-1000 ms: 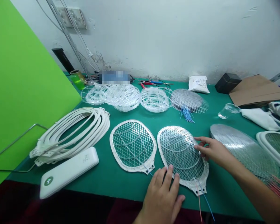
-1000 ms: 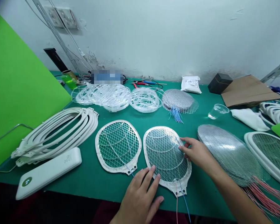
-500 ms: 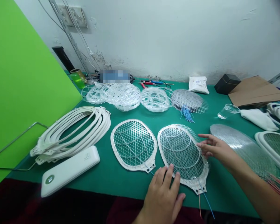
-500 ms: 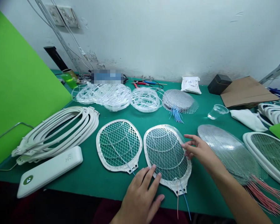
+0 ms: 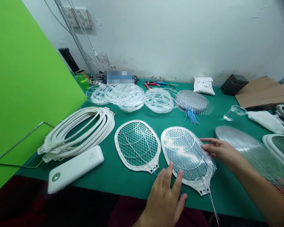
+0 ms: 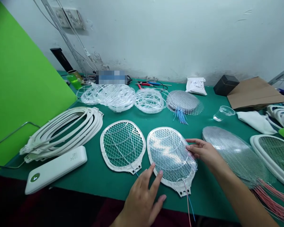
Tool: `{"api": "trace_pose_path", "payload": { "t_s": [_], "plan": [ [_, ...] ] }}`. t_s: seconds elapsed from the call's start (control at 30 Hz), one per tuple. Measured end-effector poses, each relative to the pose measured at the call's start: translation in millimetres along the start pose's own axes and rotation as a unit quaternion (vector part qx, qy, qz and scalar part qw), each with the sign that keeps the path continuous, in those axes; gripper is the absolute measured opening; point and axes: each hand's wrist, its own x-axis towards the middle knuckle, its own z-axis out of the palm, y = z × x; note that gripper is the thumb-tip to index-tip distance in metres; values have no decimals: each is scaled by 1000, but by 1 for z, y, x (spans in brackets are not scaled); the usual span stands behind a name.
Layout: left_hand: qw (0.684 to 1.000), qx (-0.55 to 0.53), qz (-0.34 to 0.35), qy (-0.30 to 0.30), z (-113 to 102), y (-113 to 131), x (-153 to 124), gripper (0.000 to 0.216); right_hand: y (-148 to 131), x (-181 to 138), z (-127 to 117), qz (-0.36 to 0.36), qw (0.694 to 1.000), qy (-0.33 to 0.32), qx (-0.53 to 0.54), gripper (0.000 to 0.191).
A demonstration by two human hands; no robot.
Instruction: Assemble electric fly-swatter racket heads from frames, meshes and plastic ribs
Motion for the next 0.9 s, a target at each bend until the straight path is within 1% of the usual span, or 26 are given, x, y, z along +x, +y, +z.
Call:
{"api": "trace_pose_path", "payload": {
  "t_s": [0.13, 0.33, 0.43, 0.5, 0.6, 0.7, 0.73, 0.8, 0.87, 0.9],
  "plan": [
    [1000, -8, 14, -19, -4, -1, 2, 56, -1, 1, 4, -33, 999, 16, -28, 43],
    [1000, -23, 7, -19, -5, -1, 5, 54, 4, 5, 8, -85, 992, 37, -81, 42],
    [1000, -17, 9, -24, -5, -2, 5, 55, 4, 6, 13, -114, 982, 52, -140, 38],
    [1000, -14, 10, -23, -5, -3, 4, 55, 4, 5, 16, -135, 966, 66, -212, 36],
    [1000, -11, 11, -20, -5, -4, 4, 52, 4, 3, 19, -162, 930, 91, -318, 39],
    [1000, -8, 11, -17, -4, -4, 5, 51, 5, 1, 21, -190, 897, 122, -381, 41],
    [1000, -8, 11, -17, -4, -4, 5, 51, 6, 1, 22, -211, 874, 136, -417, 42],
    [1000, -6, 9, -16, -5, -3, 6, 51, 8, 1, 24, -271, 806, 168, -498, 44],
    [1000, -7, 5, -16, -5, -3, 6, 51, 11, 2, 26, -342, 740, 171, -553, 43],
    [1000, -8, 4, -17, -5, -3, 6, 52, 13, 2, 27, -375, 721, 158, -561, 42]
  ]
}}
